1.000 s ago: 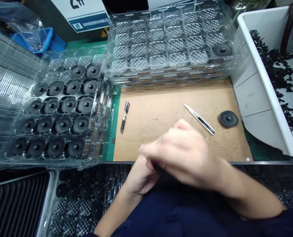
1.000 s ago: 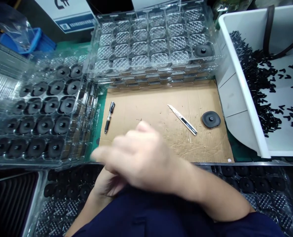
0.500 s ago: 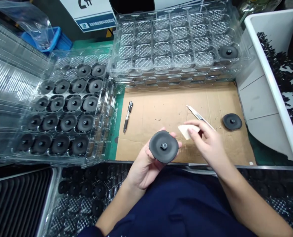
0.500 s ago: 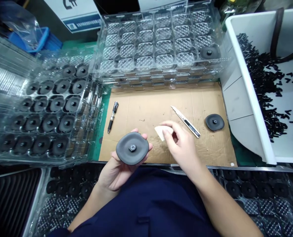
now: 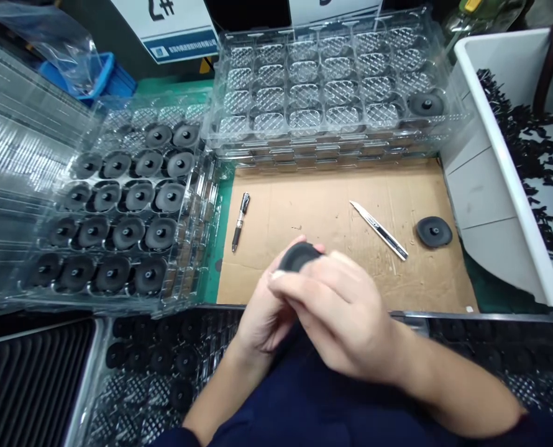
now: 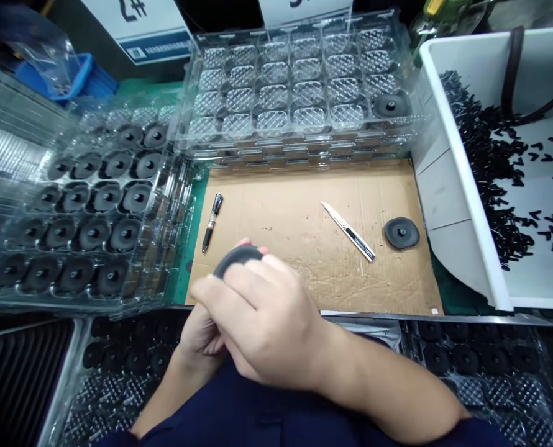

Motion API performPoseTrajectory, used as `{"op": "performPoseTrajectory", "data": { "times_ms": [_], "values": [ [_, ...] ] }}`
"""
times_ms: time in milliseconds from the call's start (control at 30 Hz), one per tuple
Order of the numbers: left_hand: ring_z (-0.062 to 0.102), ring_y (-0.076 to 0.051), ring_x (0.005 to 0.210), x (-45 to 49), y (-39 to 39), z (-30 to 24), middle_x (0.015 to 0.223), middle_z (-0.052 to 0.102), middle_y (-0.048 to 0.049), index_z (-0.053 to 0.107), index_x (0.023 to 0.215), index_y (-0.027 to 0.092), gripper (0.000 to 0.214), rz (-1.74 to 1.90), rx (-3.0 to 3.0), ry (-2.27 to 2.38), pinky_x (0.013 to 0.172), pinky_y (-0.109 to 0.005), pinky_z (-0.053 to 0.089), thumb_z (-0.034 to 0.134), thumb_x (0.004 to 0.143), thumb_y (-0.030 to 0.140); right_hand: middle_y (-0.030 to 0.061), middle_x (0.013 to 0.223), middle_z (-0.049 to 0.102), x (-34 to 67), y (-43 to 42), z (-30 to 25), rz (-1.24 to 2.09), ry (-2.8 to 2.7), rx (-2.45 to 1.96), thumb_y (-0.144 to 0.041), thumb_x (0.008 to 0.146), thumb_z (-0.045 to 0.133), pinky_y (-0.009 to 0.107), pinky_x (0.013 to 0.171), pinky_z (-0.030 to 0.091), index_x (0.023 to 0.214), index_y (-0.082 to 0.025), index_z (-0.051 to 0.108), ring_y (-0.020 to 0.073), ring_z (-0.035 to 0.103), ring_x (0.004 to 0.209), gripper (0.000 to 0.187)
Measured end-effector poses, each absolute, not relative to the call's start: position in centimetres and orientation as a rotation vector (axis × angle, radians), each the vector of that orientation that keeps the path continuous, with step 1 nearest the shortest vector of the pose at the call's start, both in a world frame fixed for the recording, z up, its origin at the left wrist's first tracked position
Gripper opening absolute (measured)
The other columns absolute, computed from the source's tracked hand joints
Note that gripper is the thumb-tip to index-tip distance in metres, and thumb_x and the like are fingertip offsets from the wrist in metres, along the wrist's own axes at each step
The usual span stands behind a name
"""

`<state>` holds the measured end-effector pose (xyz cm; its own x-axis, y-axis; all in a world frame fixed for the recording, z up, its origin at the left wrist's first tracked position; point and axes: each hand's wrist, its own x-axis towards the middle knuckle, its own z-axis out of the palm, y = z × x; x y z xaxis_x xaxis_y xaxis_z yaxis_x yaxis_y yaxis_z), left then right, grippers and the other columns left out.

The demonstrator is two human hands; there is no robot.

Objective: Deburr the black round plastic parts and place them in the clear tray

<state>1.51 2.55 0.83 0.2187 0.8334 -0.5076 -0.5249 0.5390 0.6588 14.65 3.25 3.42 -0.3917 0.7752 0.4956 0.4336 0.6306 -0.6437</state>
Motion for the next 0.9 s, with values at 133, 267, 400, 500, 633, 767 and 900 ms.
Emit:
{"op": "performPoseTrajectory", "data": {
  "times_ms": [133, 267, 400, 500, 633, 767, 900],
  "values": [
    [0.063, -0.019, 0.099, 0.4, 2.3, 0.2, 0.113, 0.064, -0.0041, 0.060, 0.113, 0.026, 0.051, 0.963, 0.332, 0.856, 0.084, -0.024, 0.052, 0.078, 0.065, 0.033, 0.0035, 0.081, 0.064, 16.8, 2.4, 2.7, 0.758, -2.061, -1.030, -0.012, 0.087, 0.047, 0.030, 0.062, 0.038, 0.101, -0.014, 0.062, 0.0136, 0.053, 0.068, 0.020],
    [0.059, -0.023, 0.107, 0.5, 1.8, 0.0, 0.122, 0.059, -0.0038, 0.058, 0.117, 0.030, 0.059, 0.923, 0.279, 0.744, 0.084, -0.028, 0.053, 0.076, 0.063, 0.045, 0.0031, 0.094, 0.065, 18.6, 2.7, 0.6, 0.998, -1.589, -1.227, -0.022, 0.089, 0.049, 0.029, 0.068, 0.045, 0.103, -0.022, 0.062, 0.0144, 0.059, 0.081, 0.019],
    [0.061, -0.025, 0.103, 0.8, 1.6, 0.4, 0.121, 0.058, -0.0011, 0.060, 0.111, 0.033, 0.054, 0.919, 0.229, 0.630, 0.082, -0.031, 0.054, 0.078, 0.061, 0.042, 0.0051, 0.101, 0.065, 19.1, 3.5, -3.0, 1.033, -1.266, -1.385, -0.031, 0.091, 0.045, 0.027, 0.064, 0.047, 0.107, -0.021, 0.060, 0.0157, 0.061, 0.083, 0.024],
    [0.062, -0.023, 0.102, 0.5, 1.6, 0.2, 0.121, 0.058, -0.0009, 0.060, 0.112, 0.033, 0.048, 0.920, 0.192, 0.588, 0.083, -0.029, 0.054, 0.074, 0.067, 0.042, 0.0055, 0.099, 0.066, 19.1, 3.7, -5.3, 1.078, -1.555, -1.525, -0.029, 0.092, 0.043, 0.027, 0.067, 0.047, 0.105, -0.018, 0.061, 0.0149, 0.060, 0.080, 0.025],
    [0.062, -0.023, 0.103, 0.4, 1.5, -0.3, 0.119, 0.059, -0.0020, 0.057, 0.117, 0.033, 0.050, 0.905, 0.163, 0.537, 0.086, -0.030, 0.053, 0.065, 0.071, 0.052, 0.0054, 0.094, 0.067, 18.3, 3.2, -7.0, 1.044, -1.813, -1.524, -0.024, 0.089, 0.046, 0.031, 0.071, 0.046, 0.101, -0.018, 0.064, 0.0168, 0.058, 0.081, 0.023],
    [0.063, -0.023, 0.100, 0.6, 1.7, -0.2, 0.119, 0.060, -0.0048, 0.057, 0.118, 0.028, 0.053, 0.867, 0.162, 0.504, 0.087, -0.032, 0.052, 0.052, 0.077, 0.060, 0.0042, 0.089, 0.066, 18.3, 3.1, -7.5, 0.956, -1.964, -1.502, -0.024, 0.088, 0.048, 0.035, 0.077, 0.045, 0.103, -0.020, 0.065, 0.0191, 0.055, 0.082, 0.023],
    [0.064, -0.023, 0.098, 0.5, 1.5, 0.0, 0.123, 0.057, -0.0063, 0.051, 0.125, 0.030, 0.050, 0.900, 0.296, 0.541, 0.083, -0.032, 0.054, 0.037, 0.087, 0.058, 0.0101, 0.109, 0.059, 21.0, 4.9, -7.6, 0.734, -1.926, -1.605, -0.026, 0.087, 0.048, 0.043, 0.092, 0.038, 0.109, -0.020, 0.063, 0.0246, 0.050, 0.103, 0.027]
  ]
}}
